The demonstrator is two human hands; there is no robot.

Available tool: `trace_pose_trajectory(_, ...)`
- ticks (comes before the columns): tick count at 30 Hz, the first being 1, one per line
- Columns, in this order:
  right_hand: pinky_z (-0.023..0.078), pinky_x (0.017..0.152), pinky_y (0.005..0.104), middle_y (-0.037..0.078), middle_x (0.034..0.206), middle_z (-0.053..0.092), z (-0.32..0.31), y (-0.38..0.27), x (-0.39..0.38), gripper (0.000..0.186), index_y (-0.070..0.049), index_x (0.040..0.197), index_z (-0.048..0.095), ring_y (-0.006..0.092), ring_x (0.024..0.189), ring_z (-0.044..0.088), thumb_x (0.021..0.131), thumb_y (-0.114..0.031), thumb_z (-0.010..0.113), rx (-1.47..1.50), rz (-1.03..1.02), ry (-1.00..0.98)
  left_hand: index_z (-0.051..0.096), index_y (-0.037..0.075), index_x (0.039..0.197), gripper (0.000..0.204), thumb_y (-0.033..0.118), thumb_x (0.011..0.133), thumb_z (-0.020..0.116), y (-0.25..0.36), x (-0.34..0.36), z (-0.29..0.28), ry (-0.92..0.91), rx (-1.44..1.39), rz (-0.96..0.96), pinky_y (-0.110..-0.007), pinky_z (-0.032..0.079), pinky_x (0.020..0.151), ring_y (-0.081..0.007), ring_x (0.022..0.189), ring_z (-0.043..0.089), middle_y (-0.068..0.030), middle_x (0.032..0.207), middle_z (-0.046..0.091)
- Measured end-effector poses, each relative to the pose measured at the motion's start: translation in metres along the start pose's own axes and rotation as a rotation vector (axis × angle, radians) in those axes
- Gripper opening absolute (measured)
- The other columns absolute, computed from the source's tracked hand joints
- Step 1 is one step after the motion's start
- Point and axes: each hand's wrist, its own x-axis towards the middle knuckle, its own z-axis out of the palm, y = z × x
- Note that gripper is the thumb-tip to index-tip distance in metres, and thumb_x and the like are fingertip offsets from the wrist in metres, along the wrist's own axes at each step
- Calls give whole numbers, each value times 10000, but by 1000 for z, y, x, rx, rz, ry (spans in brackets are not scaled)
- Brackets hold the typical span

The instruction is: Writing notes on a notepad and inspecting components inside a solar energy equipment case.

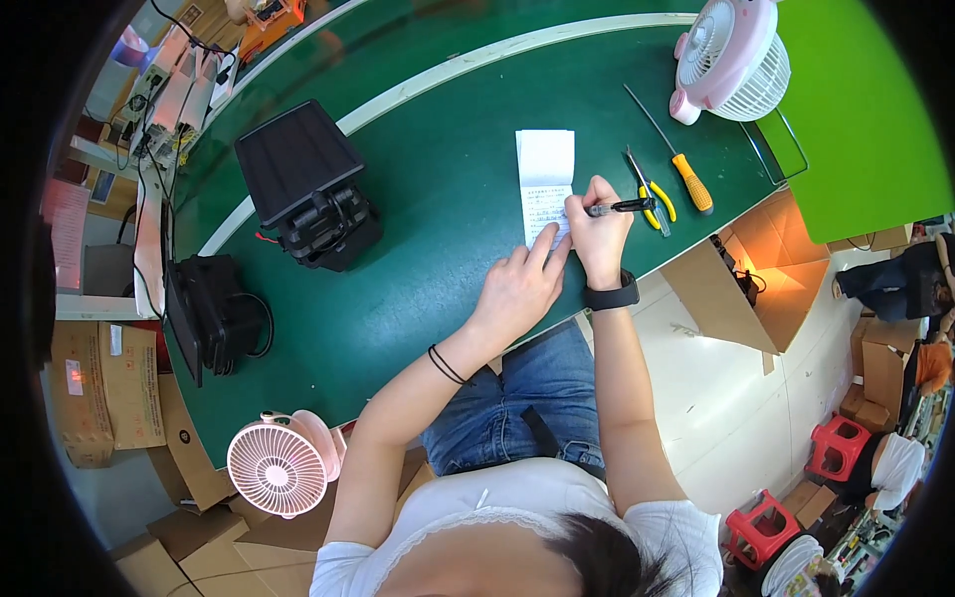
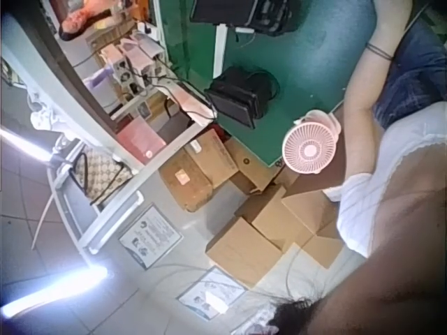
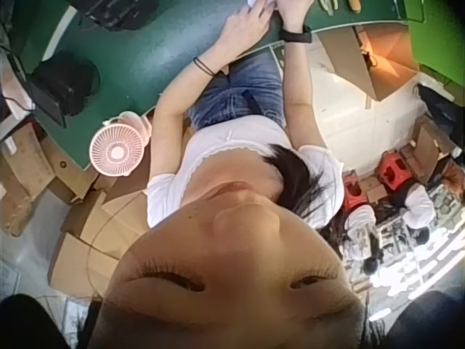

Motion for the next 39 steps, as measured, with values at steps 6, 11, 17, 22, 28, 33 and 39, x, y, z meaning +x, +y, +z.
trace_pose_trajectory(6,303,468,282,21,551,365,0,2,0,230,-15,666,390,73,540,323,739,7,607,28,12,-20,604,71,1235,476,166,775,681,0,0,0,-7,15,-1,-289,540,562,-175,702,599,-89,1228,571)
trace_pose_trajectory(11,300,467,281,20,554,361,-2,0,0,228,-17,671,390,69,543,324,739,9,606,26,2,-29,604,75,1242,481,167,776,682,0,0,0,9,10,1,-290,540,562,-172,705,598,-91,1228,572)
trace_pose_trajectory(17,297,459,274,17,554,364,1,4,-1,233,-17,669,389,62,540,332,750,6,606,43,8,-14,591,77,1261,513,169,767,692,0,-1,-1,-9,25,1,-288,540,561,-172,709,597,-90,1231,567)
trace_pose_trajectory(22,296,451,275,25,550,367,0,0,-2,235,-13,668,393,61,529,332,750,2,612,75,-49,42,586,76,1267,525,172,763,696,0,-1,0,-14,31,-5,-287,540,562,-172,716,597,-91,1225,566)
trace_pose_trajectory(28,304,450,275,20,542,374,-1,2,0,238,-17,661,396,60,528,338,749,2,617,-1,-15,14,585,75,1269,522,170,767,691,0,-1,1,-7,31,2,-285,540,564,-173,717,597,-91,1230,566)
trace_pose_trajectory(33,315,448,281,28,536,380,-1,0,0,242,-17,654,396,63,524,341,747,-4,619,5,-10,30,587,72,1268,516,167,770,687,0,-1,0,-9,17,0,-286,540,561,-175,714,596,-94,1243,563)
trace_pose_trajectory(39,319,448,289,37,535,390,-2,-3,0,242,-15,655,399,70,519,344,741,-5,624,-41,-29,38,588,73,1268,513,169,773,686,1,-1,0,-7,27,3,-287,537,550,-172,711,594,-95,1246,563)
